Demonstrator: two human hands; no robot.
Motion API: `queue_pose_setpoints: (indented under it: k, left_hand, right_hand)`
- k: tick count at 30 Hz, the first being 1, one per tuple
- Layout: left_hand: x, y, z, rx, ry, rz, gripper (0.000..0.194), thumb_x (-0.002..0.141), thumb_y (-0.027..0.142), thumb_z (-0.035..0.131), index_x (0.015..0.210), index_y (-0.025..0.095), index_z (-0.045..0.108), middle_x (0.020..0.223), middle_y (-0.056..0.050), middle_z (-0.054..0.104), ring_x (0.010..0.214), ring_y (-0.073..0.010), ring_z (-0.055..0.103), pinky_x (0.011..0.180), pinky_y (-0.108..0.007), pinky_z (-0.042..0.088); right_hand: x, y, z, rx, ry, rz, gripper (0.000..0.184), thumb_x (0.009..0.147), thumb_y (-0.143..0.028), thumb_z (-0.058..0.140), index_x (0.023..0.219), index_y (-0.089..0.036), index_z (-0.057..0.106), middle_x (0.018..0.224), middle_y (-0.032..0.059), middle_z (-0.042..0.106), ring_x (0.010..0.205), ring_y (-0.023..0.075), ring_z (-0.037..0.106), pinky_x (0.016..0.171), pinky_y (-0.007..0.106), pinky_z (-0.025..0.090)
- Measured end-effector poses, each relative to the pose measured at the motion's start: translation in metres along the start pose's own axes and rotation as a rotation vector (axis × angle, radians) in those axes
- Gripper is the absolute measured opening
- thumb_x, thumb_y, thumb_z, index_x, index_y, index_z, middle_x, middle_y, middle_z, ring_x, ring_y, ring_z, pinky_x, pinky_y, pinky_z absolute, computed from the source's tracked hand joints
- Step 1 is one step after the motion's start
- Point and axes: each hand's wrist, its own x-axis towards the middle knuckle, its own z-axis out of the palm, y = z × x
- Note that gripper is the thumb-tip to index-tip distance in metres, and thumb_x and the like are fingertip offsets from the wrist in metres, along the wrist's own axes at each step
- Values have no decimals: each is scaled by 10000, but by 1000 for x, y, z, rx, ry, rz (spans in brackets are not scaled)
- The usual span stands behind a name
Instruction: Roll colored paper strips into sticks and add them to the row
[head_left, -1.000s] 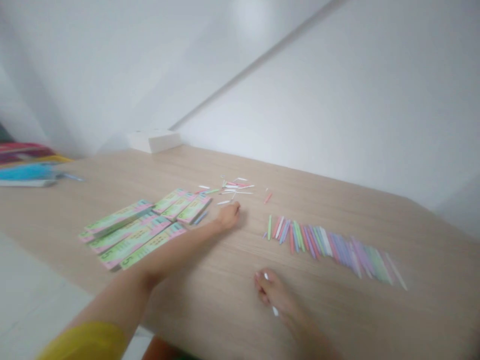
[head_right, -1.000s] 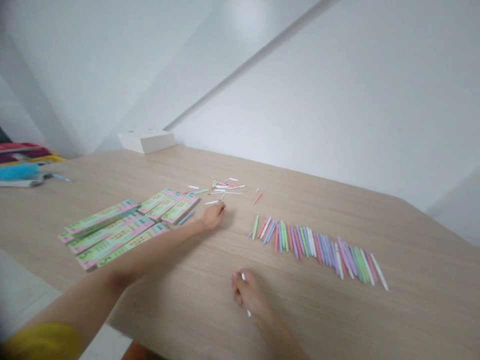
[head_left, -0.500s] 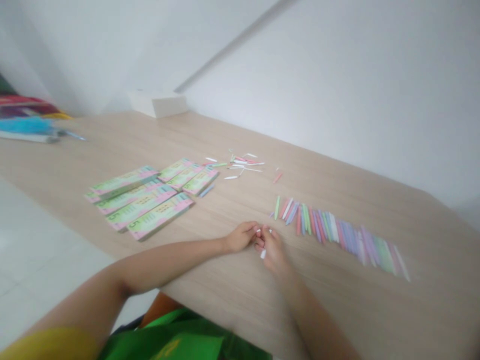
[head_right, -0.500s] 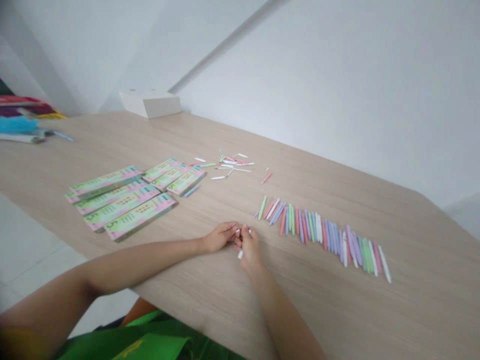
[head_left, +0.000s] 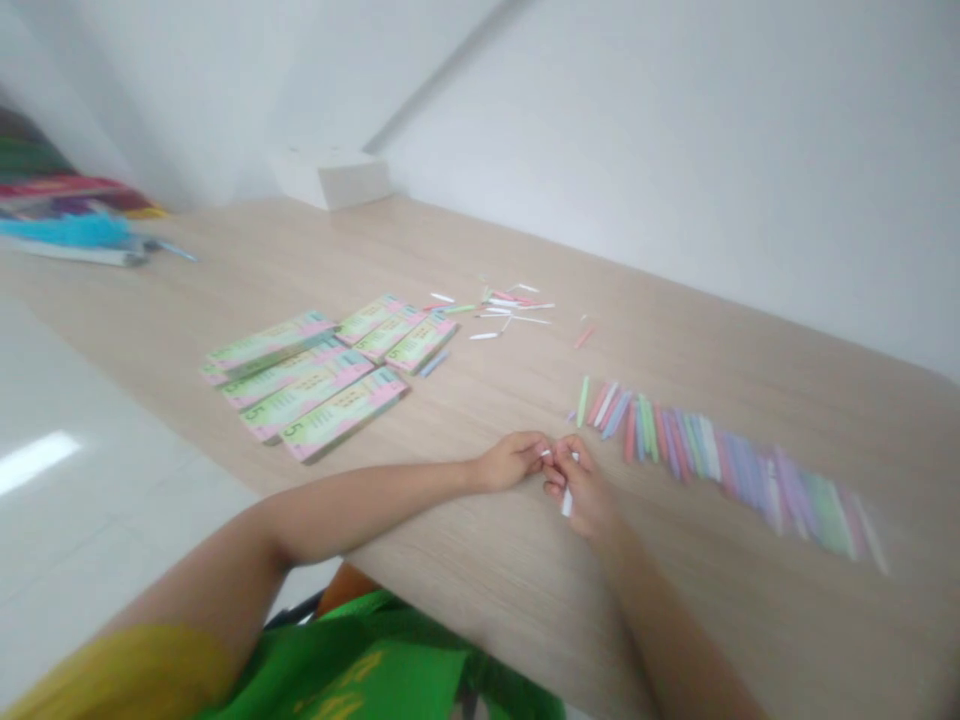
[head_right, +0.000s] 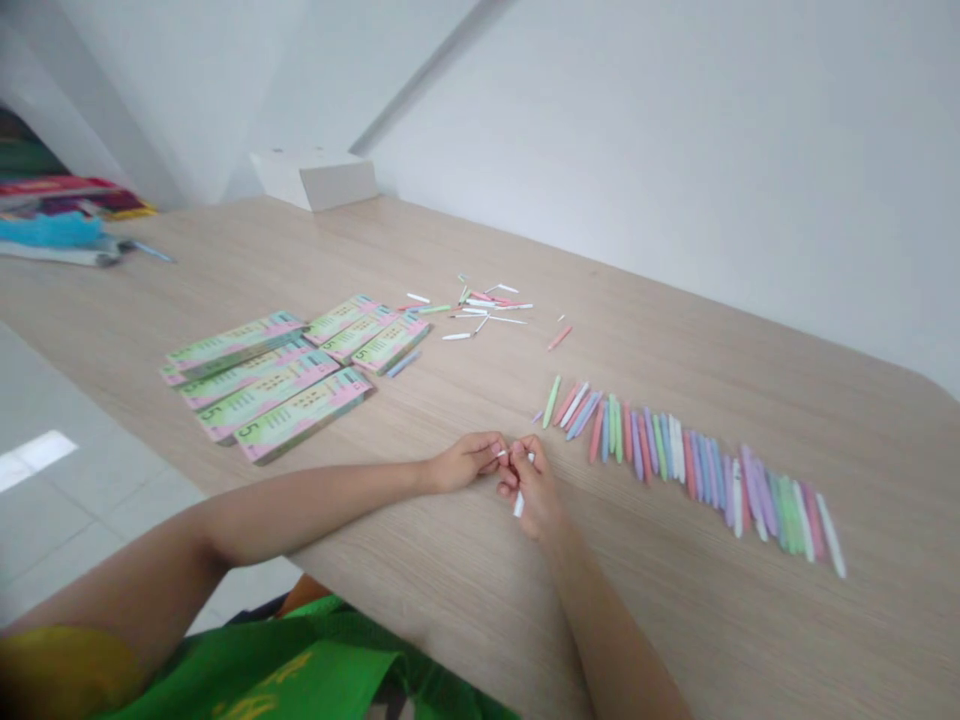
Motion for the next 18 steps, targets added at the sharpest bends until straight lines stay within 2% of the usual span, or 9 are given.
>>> queue_pose_setpoints:
  k: [4,9,14,18]
  left_hand:
    - [1,-1,-1,73,-40,13,473,831,594,537,770,126,542,555,50,410,513,-72,308,530,-236,245]
    - [-1,5,-2,163,-87,3,396,874,508,500,778,128,557,564,48,393,539,-83,323,554,-238,270]
    - [-5,11,0,252,-98,-19,294,887,380,488,781,122,581,584,32,425,576,-94,368,594,-242,307]
    - [-6,14,0,267,-140,-43,232,879,322,495,801,122,584,611,27,444,579,-90,381,586,-234,311]
  right_hand:
    - [0,-3,-6,-81,7,7,447,644,-502,770,740,-224,433,641,-78,520,448,32,326,421,157,311]
    - [-3,-7,-9,-213,22,-1,471,631,-543,750,724,-226,415,588,-76,503,434,37,311,393,151,242]
    - [-9,-7,-7,-359,117,-63,455,653,-572,703,698,-230,406,476,-103,374,406,46,283,367,149,199]
    - [-13,-3,-8,-469,206,-123,338,726,-497,650,718,-232,440,471,-99,356,410,57,309,367,147,240]
